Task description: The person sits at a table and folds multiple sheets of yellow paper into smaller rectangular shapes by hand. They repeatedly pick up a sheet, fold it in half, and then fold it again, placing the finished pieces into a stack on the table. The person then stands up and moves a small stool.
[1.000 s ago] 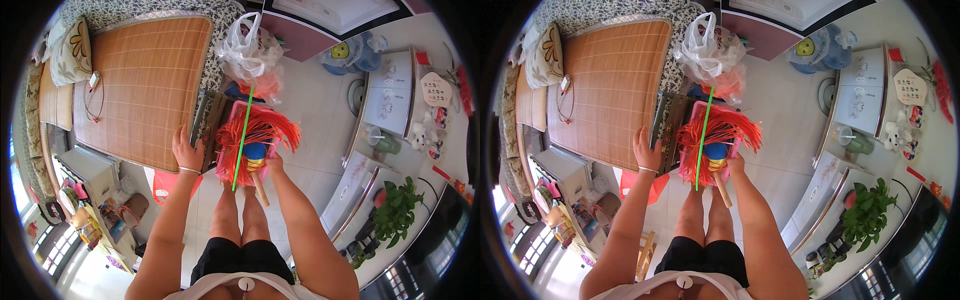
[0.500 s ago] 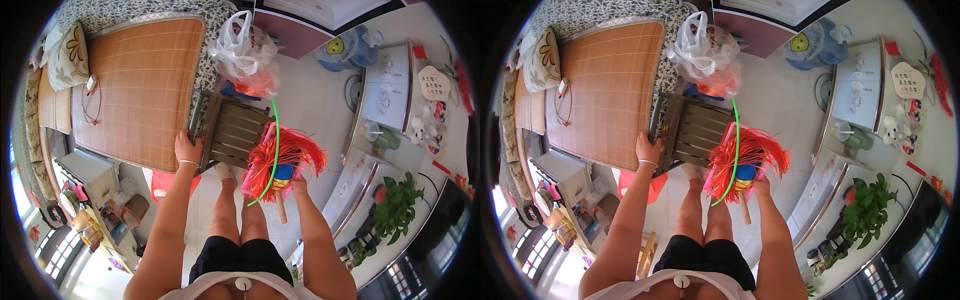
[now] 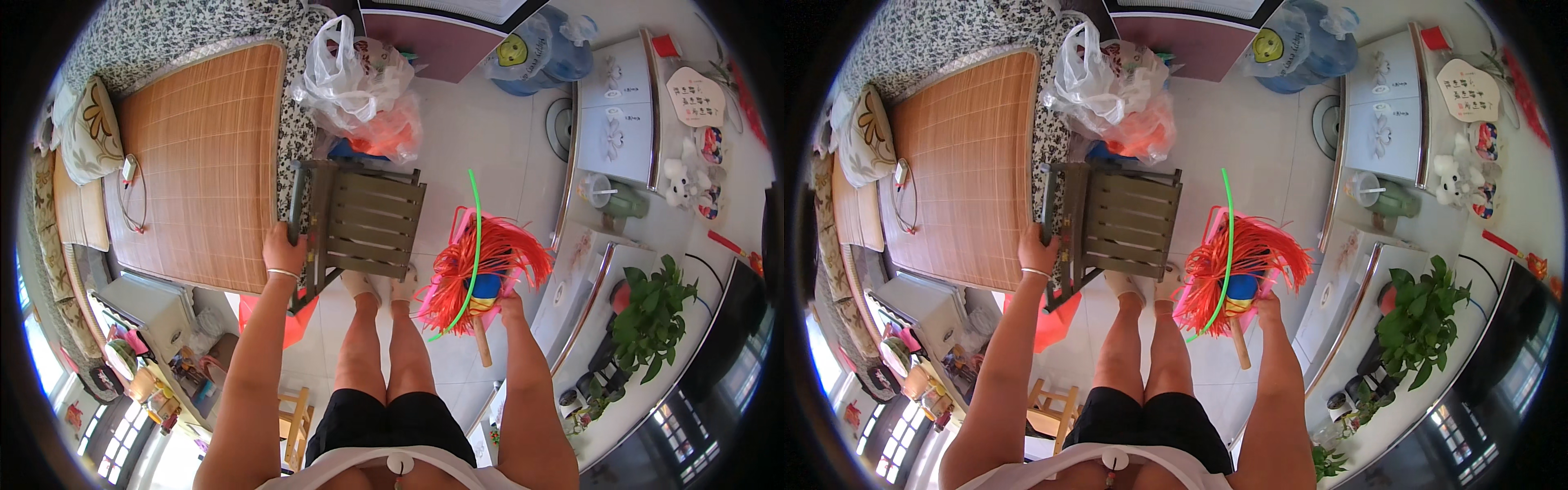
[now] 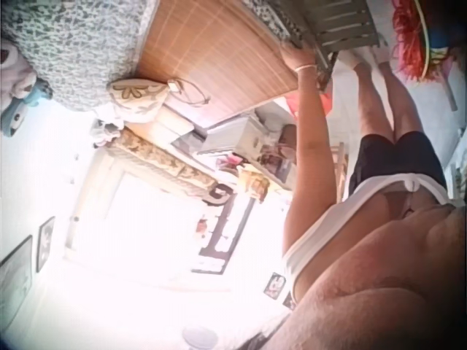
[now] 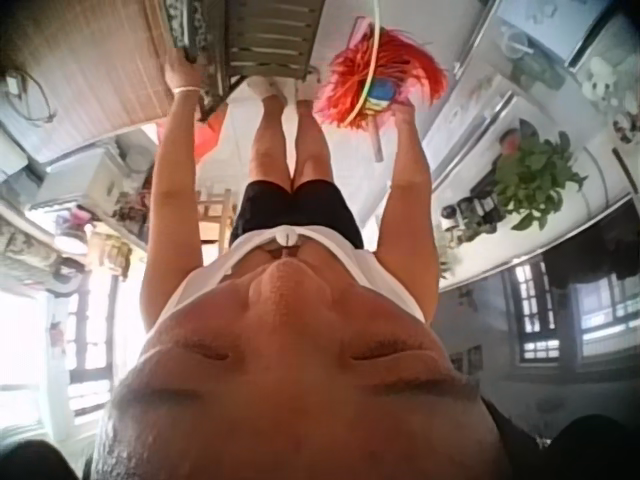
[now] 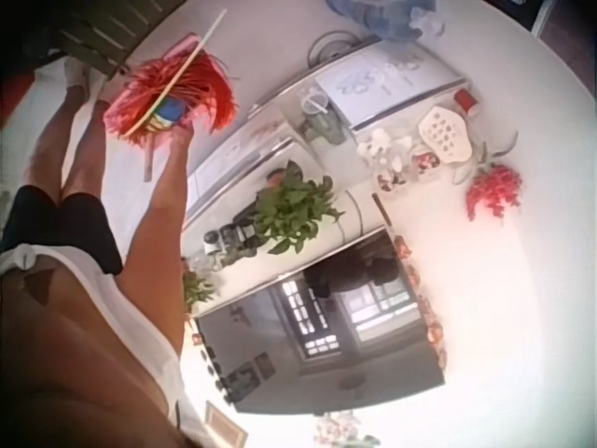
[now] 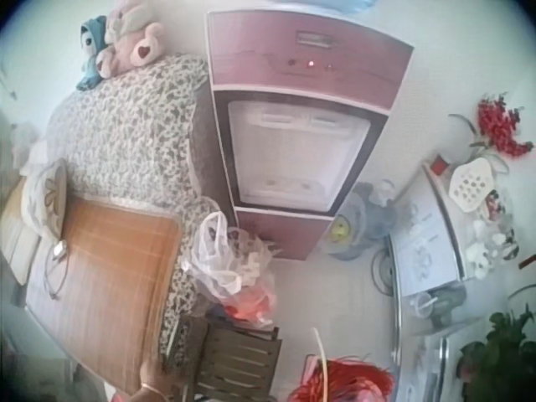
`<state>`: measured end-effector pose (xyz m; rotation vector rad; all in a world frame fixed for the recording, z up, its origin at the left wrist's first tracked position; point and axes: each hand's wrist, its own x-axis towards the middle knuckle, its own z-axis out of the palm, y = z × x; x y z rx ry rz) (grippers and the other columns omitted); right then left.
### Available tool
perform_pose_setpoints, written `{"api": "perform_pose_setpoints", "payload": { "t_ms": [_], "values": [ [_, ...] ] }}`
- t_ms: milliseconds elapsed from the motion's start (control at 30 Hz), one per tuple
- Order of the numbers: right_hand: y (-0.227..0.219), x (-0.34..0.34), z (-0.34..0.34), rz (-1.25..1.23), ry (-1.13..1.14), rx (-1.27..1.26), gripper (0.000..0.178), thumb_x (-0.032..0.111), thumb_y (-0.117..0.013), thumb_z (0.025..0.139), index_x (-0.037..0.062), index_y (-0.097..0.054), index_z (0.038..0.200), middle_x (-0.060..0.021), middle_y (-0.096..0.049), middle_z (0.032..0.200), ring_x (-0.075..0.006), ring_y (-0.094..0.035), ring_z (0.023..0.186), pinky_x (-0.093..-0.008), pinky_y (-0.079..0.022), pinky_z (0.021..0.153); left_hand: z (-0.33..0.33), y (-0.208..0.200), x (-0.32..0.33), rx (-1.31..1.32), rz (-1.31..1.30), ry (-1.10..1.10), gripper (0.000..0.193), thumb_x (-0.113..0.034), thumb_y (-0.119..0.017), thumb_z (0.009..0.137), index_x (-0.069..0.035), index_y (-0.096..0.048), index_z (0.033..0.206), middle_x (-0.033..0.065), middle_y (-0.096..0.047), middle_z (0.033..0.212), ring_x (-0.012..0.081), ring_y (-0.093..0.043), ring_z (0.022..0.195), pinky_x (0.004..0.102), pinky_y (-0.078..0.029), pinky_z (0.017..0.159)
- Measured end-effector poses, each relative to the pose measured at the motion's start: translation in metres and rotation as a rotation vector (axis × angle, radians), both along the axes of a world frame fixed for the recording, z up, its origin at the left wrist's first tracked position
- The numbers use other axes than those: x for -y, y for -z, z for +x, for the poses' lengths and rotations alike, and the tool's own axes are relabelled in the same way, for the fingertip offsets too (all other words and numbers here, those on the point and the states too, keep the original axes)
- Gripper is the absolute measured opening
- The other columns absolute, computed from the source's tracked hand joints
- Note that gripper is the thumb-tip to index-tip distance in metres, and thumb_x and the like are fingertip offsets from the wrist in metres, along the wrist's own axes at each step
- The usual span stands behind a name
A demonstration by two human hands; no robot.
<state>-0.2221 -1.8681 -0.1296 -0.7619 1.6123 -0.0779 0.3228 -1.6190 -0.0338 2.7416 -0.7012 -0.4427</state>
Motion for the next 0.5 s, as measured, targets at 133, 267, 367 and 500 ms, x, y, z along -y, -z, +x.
{"api": "perform_pose_setpoints", "payload": {
  "t_ms": [133, 267, 367, 500],
  "values": [
    [-0.014, 0.007, 0.006, 0.016, 0.006, -0.097, 0.047, -0.013, -0.053, 0.075, 0.0105, -0.070, 0.112, -0.0027, -0.070, 0.092, -0.0170, -0.062, 0.070, -0.0294, -0.047, 0.054, -0.043, 0.002, 0.013, -0.455, 0.005, -0.160, 0.017, -0.017, -0.071, 0.081, -0.007, -0.064, 0.093, 0.0176, -0.070, 0.083, 0.0375, -0.068, 0.078, 0.0439, -0.055, 0.075],
    [-0.024, 0.005, 0.002, -0.011, 0.052, -0.086, 0.043, -0.011, -0.051, 0.076, 0.0108, -0.069, 0.109, -0.0031, -0.068, 0.085, -0.0169, -0.059, 0.063, -0.0297, -0.045, 0.050, -0.087, 0.038, 0.006, -0.784, -0.203, -0.384, 0.012, -0.002, -0.066, 0.082, -0.008, -0.067, 0.093, 0.0080, -0.069, 0.078, 0.0183, -0.069, 0.071, 0.0334, -0.053, 0.064],
    [-0.021, 0.004, -0.007, 0.026, 0.050, -0.155, 0.044, -0.011, -0.051, 0.075, 0.0100, -0.068, 0.110, -0.0040, -0.068, 0.087, -0.0193, -0.060, 0.065, -0.0302, -0.046, 0.050, -0.095, 0.027, 0.015, -0.844, -0.214, -0.411, 0.018, 0.008, -0.061, 0.080, -0.006, -0.066, 0.090, 0.0039, -0.067, 0.076, 0.0135, -0.066, 0.068, 0.0294, -0.051, 0.057],
    [-0.017, 0.006, -0.032, 0.051, 0.093, -0.068, 0.044, -0.010, -0.057, 0.075, 0.0124, -0.069, 0.111, -0.0021, -0.069, 0.092, -0.0200, -0.064, 0.073, -0.0330, -0.050, 0.056, -0.099, 0.007, 0.002, -1.197, -0.533, -0.624, 0.028, 0.018, -0.055, 0.076, -0.004, -0.062, 0.093, 0.0081, -0.069, 0.084, 0.0173, -0.067, 0.071, 0.0298, -0.051, 0.053]
  ]
}}
